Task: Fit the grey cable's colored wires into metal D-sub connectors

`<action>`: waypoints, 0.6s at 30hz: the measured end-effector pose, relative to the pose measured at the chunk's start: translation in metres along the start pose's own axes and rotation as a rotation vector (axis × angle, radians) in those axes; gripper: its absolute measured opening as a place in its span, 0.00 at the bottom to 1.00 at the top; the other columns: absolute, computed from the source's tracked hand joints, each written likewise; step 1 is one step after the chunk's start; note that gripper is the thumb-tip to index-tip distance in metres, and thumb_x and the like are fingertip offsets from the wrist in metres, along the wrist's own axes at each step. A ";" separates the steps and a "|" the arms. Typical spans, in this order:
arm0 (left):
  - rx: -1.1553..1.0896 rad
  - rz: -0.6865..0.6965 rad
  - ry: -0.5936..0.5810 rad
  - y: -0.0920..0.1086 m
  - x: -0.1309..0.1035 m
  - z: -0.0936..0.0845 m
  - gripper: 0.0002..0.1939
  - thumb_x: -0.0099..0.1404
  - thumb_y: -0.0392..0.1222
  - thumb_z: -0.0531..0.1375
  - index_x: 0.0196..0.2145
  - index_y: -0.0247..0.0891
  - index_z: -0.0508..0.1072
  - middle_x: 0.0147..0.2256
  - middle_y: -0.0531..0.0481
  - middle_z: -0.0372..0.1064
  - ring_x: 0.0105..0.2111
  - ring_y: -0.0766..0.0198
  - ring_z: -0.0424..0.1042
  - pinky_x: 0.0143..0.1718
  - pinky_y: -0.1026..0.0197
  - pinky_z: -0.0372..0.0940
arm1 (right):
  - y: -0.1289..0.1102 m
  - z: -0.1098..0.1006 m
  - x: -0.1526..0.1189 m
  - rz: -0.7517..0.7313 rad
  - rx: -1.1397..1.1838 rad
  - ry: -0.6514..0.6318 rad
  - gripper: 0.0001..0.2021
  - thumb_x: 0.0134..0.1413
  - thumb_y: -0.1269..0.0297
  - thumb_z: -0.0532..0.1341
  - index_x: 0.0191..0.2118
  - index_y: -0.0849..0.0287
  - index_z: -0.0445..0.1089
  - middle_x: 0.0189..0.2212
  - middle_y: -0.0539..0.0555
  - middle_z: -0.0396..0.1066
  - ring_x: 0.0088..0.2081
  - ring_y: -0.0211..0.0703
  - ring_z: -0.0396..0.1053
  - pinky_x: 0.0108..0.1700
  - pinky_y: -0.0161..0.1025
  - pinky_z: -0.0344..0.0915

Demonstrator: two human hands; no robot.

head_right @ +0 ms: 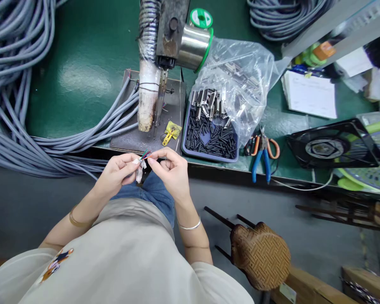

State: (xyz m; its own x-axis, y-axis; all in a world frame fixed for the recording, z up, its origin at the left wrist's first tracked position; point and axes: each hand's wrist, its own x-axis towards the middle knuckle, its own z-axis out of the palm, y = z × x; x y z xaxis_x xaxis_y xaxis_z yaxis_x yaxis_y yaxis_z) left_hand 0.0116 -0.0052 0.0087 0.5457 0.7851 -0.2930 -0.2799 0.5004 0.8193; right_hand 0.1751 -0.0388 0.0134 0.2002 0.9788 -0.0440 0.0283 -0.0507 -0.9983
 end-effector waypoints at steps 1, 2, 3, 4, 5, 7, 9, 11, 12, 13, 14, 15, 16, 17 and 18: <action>0.004 0.004 0.005 -0.001 0.000 0.000 0.20 0.59 0.54 0.70 0.31 0.32 0.74 0.18 0.52 0.70 0.11 0.78 0.51 0.14 0.69 0.39 | 0.000 0.000 0.000 -0.003 -0.001 0.006 0.05 0.53 0.63 0.69 0.30 0.58 0.76 0.30 0.49 0.71 0.21 0.27 0.53 0.20 0.31 0.45; 0.005 0.007 0.008 -0.001 0.000 0.000 0.20 0.59 0.54 0.70 0.31 0.32 0.75 0.18 0.52 0.71 0.11 0.78 0.52 0.14 0.69 0.39 | 0.001 0.000 0.000 -0.006 -0.004 0.011 0.05 0.53 0.63 0.69 0.30 0.58 0.76 0.29 0.49 0.71 0.21 0.27 0.54 0.20 0.30 0.46; 0.003 0.011 0.009 -0.002 0.001 0.000 0.20 0.59 0.54 0.70 0.31 0.32 0.75 0.18 0.52 0.71 0.12 0.78 0.52 0.14 0.70 0.39 | 0.001 0.000 -0.001 -0.008 -0.010 0.014 0.05 0.53 0.63 0.69 0.30 0.58 0.76 0.30 0.49 0.71 0.22 0.27 0.55 0.20 0.30 0.47; 0.000 0.014 0.008 -0.002 0.001 0.000 0.20 0.59 0.54 0.70 0.31 0.31 0.75 0.18 0.51 0.71 0.12 0.78 0.52 0.14 0.70 0.39 | 0.001 -0.001 -0.001 -0.013 -0.018 0.016 0.05 0.54 0.63 0.68 0.31 0.58 0.76 0.30 0.50 0.72 0.22 0.28 0.56 0.20 0.30 0.48; -0.002 0.015 0.005 -0.003 0.001 0.000 0.20 0.59 0.53 0.70 0.31 0.31 0.75 0.18 0.51 0.71 0.12 0.78 0.52 0.14 0.70 0.39 | 0.001 -0.001 -0.001 -0.017 -0.027 0.016 0.04 0.54 0.64 0.68 0.31 0.58 0.77 0.30 0.50 0.72 0.22 0.28 0.57 0.21 0.30 0.49; -0.003 0.014 0.002 -0.003 0.001 0.000 0.20 0.59 0.53 0.70 0.31 0.31 0.75 0.19 0.51 0.71 0.12 0.78 0.52 0.14 0.70 0.40 | 0.000 -0.002 -0.001 -0.023 -0.043 0.009 0.04 0.55 0.63 0.68 0.33 0.57 0.78 0.31 0.51 0.73 0.24 0.29 0.60 0.21 0.30 0.51; 0.001 0.012 0.002 -0.003 0.001 0.000 0.20 0.59 0.53 0.70 0.31 0.31 0.75 0.18 0.51 0.71 0.12 0.78 0.52 0.14 0.70 0.40 | -0.001 -0.003 -0.001 -0.026 -0.057 0.004 0.05 0.55 0.63 0.67 0.34 0.57 0.79 0.32 0.52 0.73 0.25 0.30 0.62 0.21 0.30 0.53; 0.010 0.007 0.003 -0.003 0.000 0.000 0.20 0.59 0.54 0.70 0.32 0.31 0.75 0.18 0.51 0.71 0.12 0.77 0.52 0.14 0.70 0.40 | -0.001 -0.004 -0.001 -0.025 -0.067 0.007 0.05 0.55 0.62 0.67 0.34 0.57 0.80 0.32 0.52 0.73 0.26 0.31 0.64 0.21 0.29 0.55; 0.014 0.005 0.002 -0.003 0.000 0.000 0.20 0.59 0.54 0.70 0.31 0.31 0.75 0.19 0.51 0.71 0.12 0.77 0.52 0.14 0.70 0.40 | 0.000 -0.005 -0.001 -0.025 -0.069 0.013 0.06 0.55 0.61 0.67 0.34 0.56 0.80 0.32 0.52 0.73 0.26 0.32 0.64 0.22 0.29 0.55; 0.016 0.002 -0.001 -0.003 0.000 0.000 0.20 0.59 0.54 0.70 0.31 0.31 0.75 0.19 0.51 0.71 0.12 0.77 0.52 0.14 0.70 0.40 | 0.000 -0.005 -0.001 -0.024 -0.069 0.019 0.06 0.55 0.61 0.68 0.34 0.56 0.80 0.32 0.52 0.73 0.26 0.32 0.64 0.22 0.29 0.55; 0.016 0.001 -0.005 -0.002 0.000 0.000 0.20 0.59 0.54 0.70 0.31 0.31 0.75 0.19 0.51 0.71 0.12 0.77 0.52 0.14 0.70 0.41 | 0.000 -0.005 -0.001 -0.022 -0.066 0.024 0.06 0.55 0.60 0.68 0.34 0.56 0.80 0.32 0.52 0.73 0.26 0.32 0.64 0.22 0.29 0.55; 0.016 -0.001 -0.009 -0.003 -0.001 0.001 0.20 0.59 0.54 0.70 0.31 0.31 0.75 0.19 0.51 0.71 0.12 0.77 0.52 0.14 0.70 0.41 | 0.001 -0.006 0.000 -0.020 -0.064 0.025 0.07 0.55 0.59 0.68 0.34 0.56 0.80 0.31 0.52 0.73 0.26 0.33 0.64 0.22 0.30 0.55; 0.014 -0.002 -0.013 -0.003 -0.001 0.001 0.20 0.59 0.53 0.70 0.31 0.31 0.75 0.19 0.51 0.71 0.12 0.77 0.52 0.14 0.70 0.41 | 0.001 -0.006 0.000 -0.017 -0.063 0.025 0.07 0.55 0.59 0.68 0.34 0.56 0.79 0.31 0.52 0.73 0.26 0.33 0.64 0.22 0.30 0.55; 0.014 -0.004 -0.015 -0.003 -0.001 0.001 0.20 0.59 0.53 0.70 0.31 0.31 0.75 0.19 0.51 0.71 0.12 0.77 0.52 0.14 0.70 0.41 | 0.002 -0.006 0.000 -0.015 -0.063 0.023 0.07 0.55 0.59 0.68 0.33 0.57 0.79 0.31 0.52 0.73 0.26 0.33 0.64 0.22 0.30 0.55; 0.017 -0.008 -0.016 -0.003 -0.001 0.001 0.20 0.59 0.53 0.70 0.31 0.31 0.75 0.19 0.51 0.71 0.12 0.77 0.52 0.14 0.69 0.41 | 0.002 -0.006 0.001 -0.012 -0.066 0.022 0.08 0.55 0.58 0.68 0.33 0.57 0.78 0.31 0.52 0.73 0.26 0.33 0.64 0.22 0.30 0.55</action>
State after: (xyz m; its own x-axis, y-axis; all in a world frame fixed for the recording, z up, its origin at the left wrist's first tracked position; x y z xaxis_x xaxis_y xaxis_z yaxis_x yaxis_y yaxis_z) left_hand 0.0126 -0.0081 0.0070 0.5606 0.7750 -0.2917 -0.2623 0.5003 0.8252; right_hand 0.1815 -0.0395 0.0115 0.2212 0.9748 -0.0305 0.0948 -0.0526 -0.9941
